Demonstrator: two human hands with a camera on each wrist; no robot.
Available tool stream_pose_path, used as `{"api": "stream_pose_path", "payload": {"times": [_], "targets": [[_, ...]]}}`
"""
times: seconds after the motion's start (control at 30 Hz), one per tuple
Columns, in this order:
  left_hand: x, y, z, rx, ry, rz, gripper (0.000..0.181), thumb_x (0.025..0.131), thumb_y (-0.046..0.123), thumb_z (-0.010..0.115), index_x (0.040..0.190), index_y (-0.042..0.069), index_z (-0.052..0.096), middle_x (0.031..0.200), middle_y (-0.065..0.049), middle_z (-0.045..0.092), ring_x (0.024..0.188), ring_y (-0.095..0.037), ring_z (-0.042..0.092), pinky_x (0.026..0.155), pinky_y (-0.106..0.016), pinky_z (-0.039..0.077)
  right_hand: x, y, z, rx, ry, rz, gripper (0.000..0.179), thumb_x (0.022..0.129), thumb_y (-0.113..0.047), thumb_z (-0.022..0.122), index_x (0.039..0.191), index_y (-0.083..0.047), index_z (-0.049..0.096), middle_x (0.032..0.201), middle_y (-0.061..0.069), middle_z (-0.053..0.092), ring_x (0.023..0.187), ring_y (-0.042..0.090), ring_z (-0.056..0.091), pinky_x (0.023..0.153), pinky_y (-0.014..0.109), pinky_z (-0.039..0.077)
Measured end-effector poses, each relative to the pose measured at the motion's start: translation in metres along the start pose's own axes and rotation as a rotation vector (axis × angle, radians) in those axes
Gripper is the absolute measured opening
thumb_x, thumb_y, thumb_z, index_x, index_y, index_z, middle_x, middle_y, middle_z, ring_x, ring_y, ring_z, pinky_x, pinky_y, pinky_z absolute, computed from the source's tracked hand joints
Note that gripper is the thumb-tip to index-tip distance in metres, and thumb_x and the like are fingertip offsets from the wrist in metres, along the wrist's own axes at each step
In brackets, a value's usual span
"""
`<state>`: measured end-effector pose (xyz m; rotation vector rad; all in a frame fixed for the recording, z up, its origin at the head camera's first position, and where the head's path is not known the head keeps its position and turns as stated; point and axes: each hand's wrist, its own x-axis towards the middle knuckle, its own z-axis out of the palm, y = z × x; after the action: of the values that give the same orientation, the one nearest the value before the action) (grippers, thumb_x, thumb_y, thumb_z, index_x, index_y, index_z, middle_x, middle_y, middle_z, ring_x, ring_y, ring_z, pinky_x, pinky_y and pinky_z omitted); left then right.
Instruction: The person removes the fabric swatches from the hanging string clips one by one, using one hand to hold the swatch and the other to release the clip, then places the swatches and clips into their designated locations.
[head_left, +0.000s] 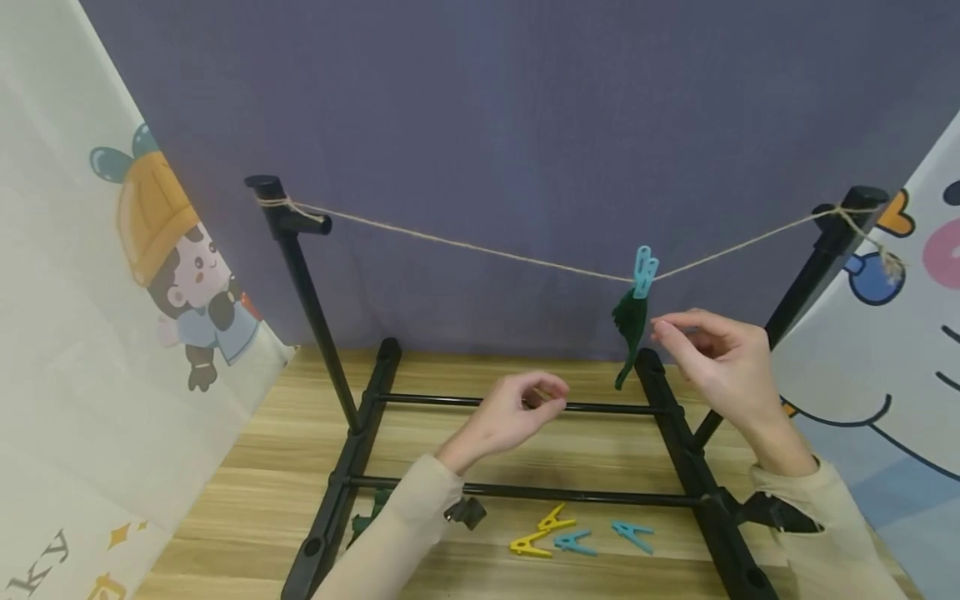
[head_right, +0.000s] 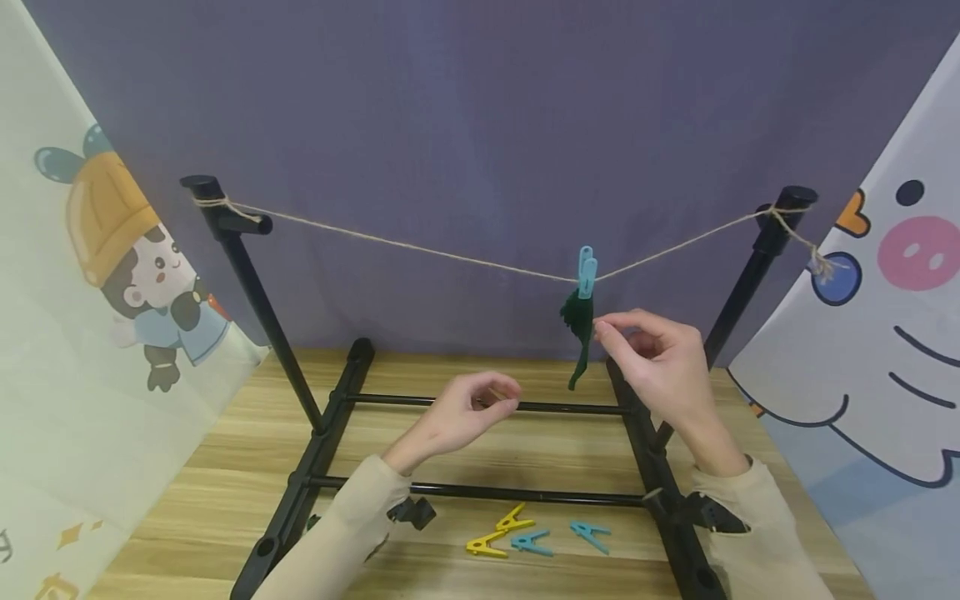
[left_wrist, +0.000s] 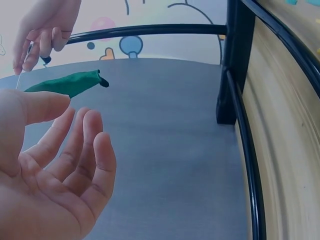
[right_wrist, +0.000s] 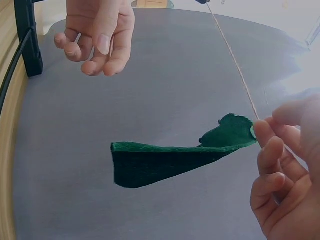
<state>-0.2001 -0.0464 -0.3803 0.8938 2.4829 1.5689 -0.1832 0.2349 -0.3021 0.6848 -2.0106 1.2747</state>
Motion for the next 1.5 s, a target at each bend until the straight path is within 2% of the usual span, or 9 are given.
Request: {"api": "stream_pose_path", "payload": {"times": [0.07,0.33,0.57,0.67,0.83,0.97,1.1,1.33,1.5], "targets": [[0.001,0.001,0.000,-0.002,0.007,-0.002,0.023,0.106,0.025,0.067,0.127,0.019,0.074,0.119,0.001,0.077,0.094,-0.006,0.068,0.082,-0.026,0.057,0.002,-0.001,-0.001,-0.006,0.003,-0.006,0.017,0.093,0.015,0.069,0.103,0.006,0.079,0.072,-0.017,0.072,0.039,0.005,0.038,0.037,0.029,0.026],[0.008,0.004,0.003,-0.014,0.035,0.004,0.023,0.104,0.021,0.068,0.126,0.016,0.074,0.118,-0.002,0.078,0.095,-0.008,0.068,0.080,-0.025,0.058,0.013,-0.009,-0.002,-0.024,0.018,-0.038,0.015,0.094,0.014,0.069,0.104,0.009,0.078,0.089,-0.019,0.078,0.041,0.004,0.045,0.038,0.028,0.029],[0.014,0.006,0.009,-0.047,0.061,0.014,0.022,0.104,0.021,0.069,0.124,0.013,0.074,0.116,-0.005,0.078,0.091,-0.008,0.067,0.079,-0.024,0.057,0.019,-0.017,-0.004,-0.120,-0.002,0.032,0.015,0.096,0.003,0.074,0.109,0.002,0.080,0.058,-0.018,0.063,0.038,0.005,0.040,0.037,0.028,0.025],[0.015,0.008,0.011,-0.063,0.067,0.022,0.022,0.104,0.021,0.069,0.124,0.012,0.074,0.117,-0.005,0.078,0.092,-0.008,0.067,0.080,-0.024,0.057,0.021,-0.018,-0.005,-0.128,0.006,0.024,0.015,0.096,0.002,0.074,0.109,0.001,0.080,0.056,-0.015,0.062,0.037,0.006,0.040,0.037,0.028,0.025],[0.017,0.012,0.015,-0.078,0.081,0.038,0.022,0.105,0.021,0.067,0.125,0.013,0.073,0.119,-0.005,0.077,0.094,-0.009,0.066,0.082,-0.024,0.056,0.027,-0.020,-0.004,-0.163,0.029,-0.035,0.017,0.094,0.003,0.075,0.109,0.000,0.081,0.065,-0.020,0.063,0.039,0.004,0.039,0.038,0.027,0.026],[0.021,0.016,0.018,-0.089,0.100,0.046,0.023,0.105,0.022,0.067,0.125,0.014,0.073,0.120,-0.003,0.076,0.095,-0.007,0.066,0.082,-0.023,0.056,0.033,-0.023,-0.001,-0.178,0.061,-0.073,0.017,0.093,0.005,0.075,0.108,0.000,0.081,0.082,-0.025,0.068,0.041,0.001,0.039,0.040,0.025,0.025],[0.026,0.021,0.018,-0.102,0.125,0.066,0.023,0.106,0.023,0.067,0.125,0.015,0.074,0.120,-0.003,0.076,0.094,-0.005,0.066,0.080,-0.023,0.057,0.040,-0.027,0.000,-0.170,0.099,-0.104,0.015,0.092,0.007,0.074,0.106,0.003,0.081,0.091,-0.026,0.069,0.042,-0.001,0.041,0.041,0.023,0.025],[0.033,0.032,0.013,-0.100,0.133,0.095,0.023,0.105,0.022,0.066,0.125,0.013,0.074,0.120,-0.004,0.077,0.094,-0.007,0.066,0.083,-0.023,0.055,0.046,-0.030,-0.001,-0.182,0.119,-0.084,0.014,0.096,-0.005,0.075,0.108,0.000,0.082,0.096,-0.017,0.074,0.045,0.000,0.044,0.042,0.022,0.027],[0.039,0.040,0.010,-0.108,0.154,0.112,0.025,0.105,0.024,0.066,0.127,0.014,0.073,0.123,-0.005,0.076,0.093,-0.004,0.066,0.082,-0.024,0.057,0.047,-0.032,-0.001,-0.206,0.115,-0.058,0.016,0.095,-0.003,0.076,0.110,-0.002,0.081,0.105,-0.019,0.073,0.044,0.001,0.044,0.043,0.021,0.029]]}}
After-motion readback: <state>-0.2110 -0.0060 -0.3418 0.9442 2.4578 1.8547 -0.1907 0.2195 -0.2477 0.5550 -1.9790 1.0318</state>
